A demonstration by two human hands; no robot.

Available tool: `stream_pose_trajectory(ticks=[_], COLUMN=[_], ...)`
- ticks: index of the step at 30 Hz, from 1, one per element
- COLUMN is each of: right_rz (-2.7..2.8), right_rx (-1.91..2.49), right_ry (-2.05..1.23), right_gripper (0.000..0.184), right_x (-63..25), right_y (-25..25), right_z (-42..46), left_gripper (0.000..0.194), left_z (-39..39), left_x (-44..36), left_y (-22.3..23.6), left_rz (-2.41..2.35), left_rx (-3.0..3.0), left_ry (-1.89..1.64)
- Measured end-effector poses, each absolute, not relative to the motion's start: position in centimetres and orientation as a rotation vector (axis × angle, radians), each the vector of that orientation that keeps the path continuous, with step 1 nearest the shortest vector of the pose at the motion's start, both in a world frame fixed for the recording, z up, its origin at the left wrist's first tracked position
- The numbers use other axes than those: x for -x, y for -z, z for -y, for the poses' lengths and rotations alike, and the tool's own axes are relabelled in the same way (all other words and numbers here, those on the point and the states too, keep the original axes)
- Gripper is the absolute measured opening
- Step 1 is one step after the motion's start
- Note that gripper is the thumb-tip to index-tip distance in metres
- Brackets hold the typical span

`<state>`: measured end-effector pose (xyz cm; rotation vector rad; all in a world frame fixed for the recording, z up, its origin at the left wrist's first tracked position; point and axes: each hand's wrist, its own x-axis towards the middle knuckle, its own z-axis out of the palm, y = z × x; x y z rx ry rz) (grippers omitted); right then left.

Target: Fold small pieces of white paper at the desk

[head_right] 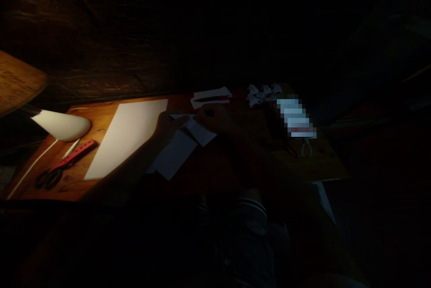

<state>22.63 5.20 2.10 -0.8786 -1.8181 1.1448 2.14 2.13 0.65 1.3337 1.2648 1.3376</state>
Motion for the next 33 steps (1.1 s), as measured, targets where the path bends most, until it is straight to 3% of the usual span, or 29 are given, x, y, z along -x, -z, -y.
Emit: stream_pose_trajectory(ticks=[11, 24, 30, 33], right_rz=[1.78, 1.738, 1.713, 1.728], right_rx=[0.858, 0.984, 1.071, 1.072], right_ry=[-1.223, -1.124, -1.142, -1.126], right_gripper=[0.017, 0.015, 0.025, 0.03], right_x=[-21.9, -22.8, -22.9, -22.8], right_y=[-2.3, -3.2, -2.7, -2.6], right_z=[-4.5, -5.1, -5.2, -5.3], left_gripper=[0.023, 0.021, 0.039, 0.036], left_z=[-1.2, -3.1, -2.4, -2.2], left_x=[-2.5, -1.3, -1.8, -2.1], left_y=[-1.6, -0.1, -1.3, -1.9], left_rz=[-1.254, -1.289, -1.116, -1.139], left_rx=[-1.441, -1.221, -1.111, -1.033], left_ry=[-1.256, -1.453, -1.57, -1.568])
